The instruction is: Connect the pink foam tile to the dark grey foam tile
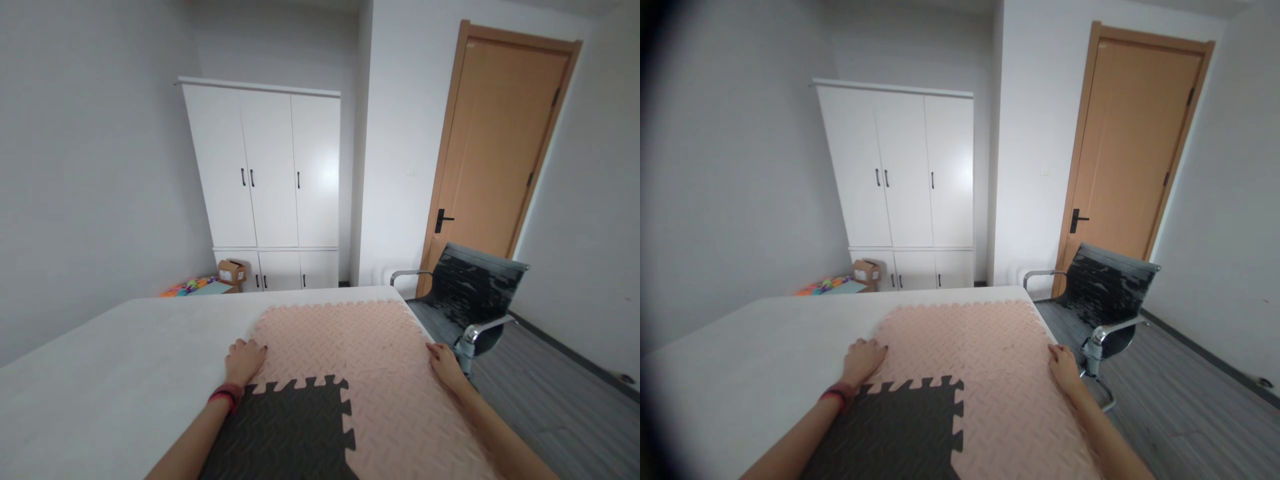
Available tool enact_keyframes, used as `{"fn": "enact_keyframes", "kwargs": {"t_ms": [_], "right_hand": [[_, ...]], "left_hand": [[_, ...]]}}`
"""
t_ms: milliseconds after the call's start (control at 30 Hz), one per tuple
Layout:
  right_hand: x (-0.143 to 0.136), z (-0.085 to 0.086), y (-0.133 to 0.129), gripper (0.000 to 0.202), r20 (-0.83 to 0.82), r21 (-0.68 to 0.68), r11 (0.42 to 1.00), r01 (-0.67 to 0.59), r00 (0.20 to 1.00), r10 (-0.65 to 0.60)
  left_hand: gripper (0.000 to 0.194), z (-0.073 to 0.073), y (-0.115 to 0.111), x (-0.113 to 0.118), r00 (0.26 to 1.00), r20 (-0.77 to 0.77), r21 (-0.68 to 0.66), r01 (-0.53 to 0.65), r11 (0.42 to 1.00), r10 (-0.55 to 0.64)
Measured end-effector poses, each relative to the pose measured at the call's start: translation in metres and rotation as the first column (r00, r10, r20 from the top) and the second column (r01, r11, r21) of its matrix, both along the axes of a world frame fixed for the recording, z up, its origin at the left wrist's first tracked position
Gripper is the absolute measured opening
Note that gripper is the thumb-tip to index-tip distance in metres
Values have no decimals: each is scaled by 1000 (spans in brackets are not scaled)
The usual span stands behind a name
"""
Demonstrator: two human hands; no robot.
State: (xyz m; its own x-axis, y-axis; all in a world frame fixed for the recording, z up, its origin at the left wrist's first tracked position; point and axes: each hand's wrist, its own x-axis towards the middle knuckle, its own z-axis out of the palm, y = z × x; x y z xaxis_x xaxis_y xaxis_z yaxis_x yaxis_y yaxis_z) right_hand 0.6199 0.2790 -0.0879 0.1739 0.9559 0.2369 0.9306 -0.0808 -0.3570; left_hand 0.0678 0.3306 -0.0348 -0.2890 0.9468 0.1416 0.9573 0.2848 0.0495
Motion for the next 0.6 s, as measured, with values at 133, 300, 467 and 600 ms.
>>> {"fn": "enact_keyframes", "kwargs": {"t_ms": [133, 300, 467, 600], "right_hand": [[-14, 16, -15, 46, 42, -11, 1000, 10, 999, -9], [-84, 40, -51, 54, 130, -17, 979, -201, 971, 202], [-171, 61, -97, 52, 118, -107, 837, -537, 829, 546], [-195, 61, -114, 48, 67, -124, 830, -543, 830, 553]], "left_hand": [[44, 15, -12, 4, 996, -16, -2, 87, 996, -87], [50, 24, -62, 61, 883, 17, -20, 469, 883, -469], [53, 13, -136, 126, 683, 134, -75, 730, 680, -718], [59, 2, -161, 141, 647, 162, -110, 763, 637, -745]]}}
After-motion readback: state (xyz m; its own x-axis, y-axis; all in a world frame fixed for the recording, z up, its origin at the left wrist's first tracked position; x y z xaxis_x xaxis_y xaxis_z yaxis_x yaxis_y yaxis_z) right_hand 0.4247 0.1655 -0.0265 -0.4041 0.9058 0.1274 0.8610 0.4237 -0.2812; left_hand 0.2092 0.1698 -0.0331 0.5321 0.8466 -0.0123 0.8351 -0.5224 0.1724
